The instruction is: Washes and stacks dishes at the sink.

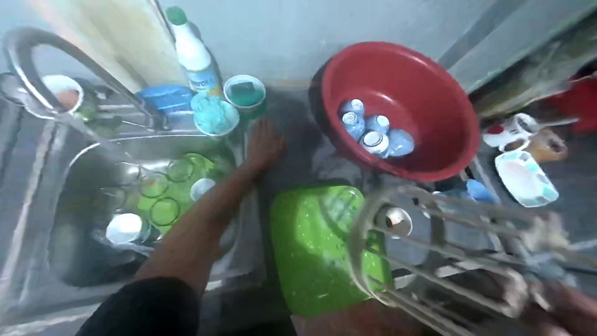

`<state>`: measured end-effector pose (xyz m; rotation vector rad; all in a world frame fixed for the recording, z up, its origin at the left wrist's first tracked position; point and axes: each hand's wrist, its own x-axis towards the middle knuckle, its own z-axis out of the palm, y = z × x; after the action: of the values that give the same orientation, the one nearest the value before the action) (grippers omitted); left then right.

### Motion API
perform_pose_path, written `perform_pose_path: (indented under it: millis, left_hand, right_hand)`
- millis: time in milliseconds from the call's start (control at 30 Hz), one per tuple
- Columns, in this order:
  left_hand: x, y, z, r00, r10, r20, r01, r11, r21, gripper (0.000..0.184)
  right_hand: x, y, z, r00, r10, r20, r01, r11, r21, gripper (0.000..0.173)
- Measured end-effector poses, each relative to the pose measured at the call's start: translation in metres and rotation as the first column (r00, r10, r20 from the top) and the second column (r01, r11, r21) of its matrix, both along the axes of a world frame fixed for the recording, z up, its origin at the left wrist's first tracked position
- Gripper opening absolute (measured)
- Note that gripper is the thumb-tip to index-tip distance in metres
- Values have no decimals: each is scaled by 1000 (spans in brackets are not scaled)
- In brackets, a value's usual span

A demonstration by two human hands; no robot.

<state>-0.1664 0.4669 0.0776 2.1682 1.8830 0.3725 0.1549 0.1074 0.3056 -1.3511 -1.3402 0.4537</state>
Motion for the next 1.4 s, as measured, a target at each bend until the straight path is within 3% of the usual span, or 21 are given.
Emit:
perform_pose_path:
  millis: [133, 267, 333, 367, 400, 467, 500, 533, 600, 667, 767, 833, 900, 1000, 1033, 1133, 1200, 1233, 1267, 1333, 1400]
  left_hand:
    - [-43, -84, 12, 999, -34, 35, 37, 997, -73, 80]
    - [-100, -145, 61, 987, -140, -73, 106, 933, -343, 52]
    - [-136, -151, 91, 993, 91, 70, -56, 916, -398, 38]
    - [-154, -151, 102, 936, 280, 212, -167, 886, -432, 37]
    - [-174, -149, 108, 809, 439, 392, -245, 857, -454, 35]
    - [-206, -145, 115, 388, 634, 669, -313, 773, -552, 26]
    - [-218, -142, 119, 195, 668, 718, -315, 736, -600, 21]
    - [-223, -139, 123, 84, 676, 732, -321, 714, -622, 17]
    - [-228, -131, 128, 18, 661, 751, -301, 719, -626, 14]
    - [-234, -118, 126, 30, 631, 776, -267, 753, -602, 13]
    - [-240, -100, 123, -45, 582, 812, -160, 798, -581, 24]
    - [-239, -98, 129, -189, 560, 807, -114, 803, -584, 36]
    - [-244, -100, 132, -226, 566, 793, -96, 797, -597, 45]
    - [-241, -112, 139, -102, 592, 800, -164, 783, -600, 53]
    - [-236, -118, 144, 2, 587, 809, -208, 792, -574, 48]
    - [-232, -121, 145, 272, 644, 715, -407, 750, -521, 27]
    - [-230, -119, 141, 529, 674, 515, -485, 739, -468, 10]
    - [-222, -117, 142, 675, 637, 372, -474, 761, -442, 4]
    - [-205, -117, 146, 785, 562, 262, -420, 792, -443, 13]
    - [-151, -127, 161, 905, 363, 220, -231, 856, -462, 29]
    - [-95, -133, 173, 972, 80, 219, 11, 923, -384, 24]
  right_hand:
    - [-89, 108, -17, 991, 80, 111, -87, 994, 64, 46]
    - [-158, 207, -36, 950, 141, 280, -76, 970, -230, 57]
    - [-178, 242, -50, 949, 170, 266, -60, 925, -376, 61]
    - [-182, 254, -57, 947, 184, 263, -54, 898, -436, 63]
    - [-185, 263, -62, 944, 200, 263, -51, 875, -481, 63]
    - [-189, 276, -73, 937, 207, 281, -29, 850, -527, 65]
    - [-190, 281, -77, 938, 199, 283, -18, 844, -535, 66]
    - [-189, 283, -79, 941, 187, 283, -8, 847, -532, 69]
    - [-184, 281, -76, 935, 178, 306, 2, 863, -505, 81]
    - [-177, 269, -67, 907, 146, 396, 33, 911, -412, 83]
    - [-137, 239, -66, 854, -71, 515, 163, 977, -135, 57]
    - [-81, 208, -62, 846, -186, 500, 291, 946, -141, 46]
    - [-11, 178, -64, 858, -313, 408, 436, 863, -255, 46]
    - [86, 146, -89, 747, -613, 259, 663, 656, -361, 54]
    - [109, 140, -101, 706, -679, 200, 690, 597, -410, 61]
    - [135, 137, -125, 658, -740, -136, 531, 585, -614, 65]
    - [139, 142, -131, 596, -752, -282, 338, 553, -762, 65]
    - [141, 147, -134, 578, -752, -316, 267, 541, -798, 63]
    - [147, 153, -139, 569, -751, -335, 229, 536, -812, 60]
    - [153, 160, -146, 573, -742, -348, 212, 544, -812, 51]
    - [151, 162, -145, 595, -731, -333, 239, 557, -796, 46]
